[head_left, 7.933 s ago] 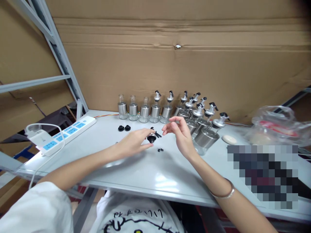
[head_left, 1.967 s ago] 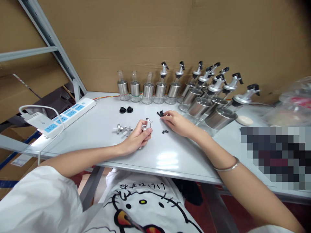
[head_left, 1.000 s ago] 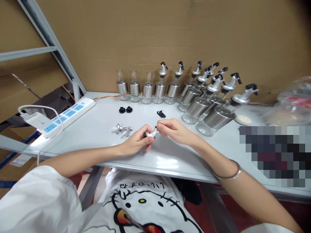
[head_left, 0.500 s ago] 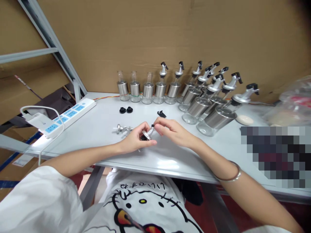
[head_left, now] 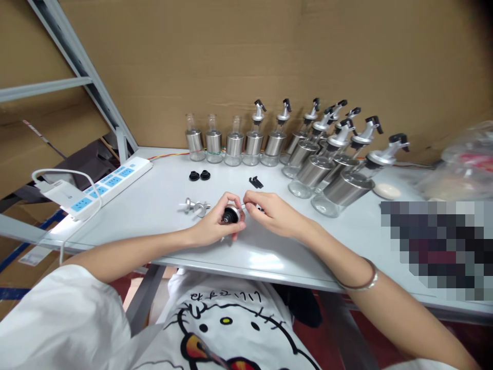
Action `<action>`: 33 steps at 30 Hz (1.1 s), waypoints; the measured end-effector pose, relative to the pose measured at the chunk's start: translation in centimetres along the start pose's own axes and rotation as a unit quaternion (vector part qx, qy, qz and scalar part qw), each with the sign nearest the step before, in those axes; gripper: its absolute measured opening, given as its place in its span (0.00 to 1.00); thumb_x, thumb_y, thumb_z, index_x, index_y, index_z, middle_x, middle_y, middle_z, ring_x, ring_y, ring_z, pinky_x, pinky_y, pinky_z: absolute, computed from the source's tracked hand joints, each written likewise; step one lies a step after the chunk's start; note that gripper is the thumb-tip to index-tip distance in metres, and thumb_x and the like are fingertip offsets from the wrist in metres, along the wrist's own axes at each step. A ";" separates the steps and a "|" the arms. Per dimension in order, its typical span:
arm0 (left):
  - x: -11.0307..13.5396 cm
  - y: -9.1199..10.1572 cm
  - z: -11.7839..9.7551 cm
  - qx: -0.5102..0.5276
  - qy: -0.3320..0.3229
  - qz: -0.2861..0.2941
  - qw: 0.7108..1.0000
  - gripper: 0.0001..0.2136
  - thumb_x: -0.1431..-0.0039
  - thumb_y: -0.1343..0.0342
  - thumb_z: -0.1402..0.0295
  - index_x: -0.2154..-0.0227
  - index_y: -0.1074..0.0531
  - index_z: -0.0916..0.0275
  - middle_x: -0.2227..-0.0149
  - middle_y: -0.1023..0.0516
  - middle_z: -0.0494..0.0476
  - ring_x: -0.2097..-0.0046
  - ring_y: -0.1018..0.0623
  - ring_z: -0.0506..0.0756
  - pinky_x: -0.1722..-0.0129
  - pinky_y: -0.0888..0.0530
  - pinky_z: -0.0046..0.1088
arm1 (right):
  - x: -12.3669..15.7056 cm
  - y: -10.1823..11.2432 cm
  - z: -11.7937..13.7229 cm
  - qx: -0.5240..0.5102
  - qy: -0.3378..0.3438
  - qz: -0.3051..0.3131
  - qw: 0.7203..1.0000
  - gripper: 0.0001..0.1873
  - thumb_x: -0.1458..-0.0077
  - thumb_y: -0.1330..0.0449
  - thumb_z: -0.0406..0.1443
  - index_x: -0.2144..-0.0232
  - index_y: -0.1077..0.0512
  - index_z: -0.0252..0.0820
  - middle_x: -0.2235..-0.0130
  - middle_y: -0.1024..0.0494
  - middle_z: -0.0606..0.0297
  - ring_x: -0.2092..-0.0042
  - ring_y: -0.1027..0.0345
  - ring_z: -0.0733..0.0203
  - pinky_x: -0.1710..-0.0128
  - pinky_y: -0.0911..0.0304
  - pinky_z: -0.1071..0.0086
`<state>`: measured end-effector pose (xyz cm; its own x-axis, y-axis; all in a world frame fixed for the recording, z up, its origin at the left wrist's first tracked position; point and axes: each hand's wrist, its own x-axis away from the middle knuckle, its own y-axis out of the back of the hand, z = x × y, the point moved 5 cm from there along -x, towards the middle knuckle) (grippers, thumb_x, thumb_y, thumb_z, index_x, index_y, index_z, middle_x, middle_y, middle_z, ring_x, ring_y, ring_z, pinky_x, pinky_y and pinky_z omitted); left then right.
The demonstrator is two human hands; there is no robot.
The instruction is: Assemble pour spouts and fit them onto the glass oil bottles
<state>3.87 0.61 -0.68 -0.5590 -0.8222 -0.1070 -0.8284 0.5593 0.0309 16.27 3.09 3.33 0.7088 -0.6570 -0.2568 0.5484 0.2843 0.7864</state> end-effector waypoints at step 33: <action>0.1 0.0 0.3 0.003 0.013 -0.011 1.000 0.18 0.48 0.39 0.55 0.68 0.40 0.61 0.78 0.31 0.43 0.80 0.31 0.45 0.77 0.32 0.21 | -0.3 -0.7 0.3 0.138 0.051 -0.036 0.988 0.14 0.37 0.57 0.31 0.75 0.41 0.42 0.77 0.36 0.69 0.75 0.46 0.64 0.69 0.50 0.70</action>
<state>3.81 0.60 -1.03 -0.5417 -0.8367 -0.0809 -0.8402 0.5417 0.0234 15.56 2.88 2.97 0.7208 -0.5906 -0.3627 0.4680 0.0287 0.8833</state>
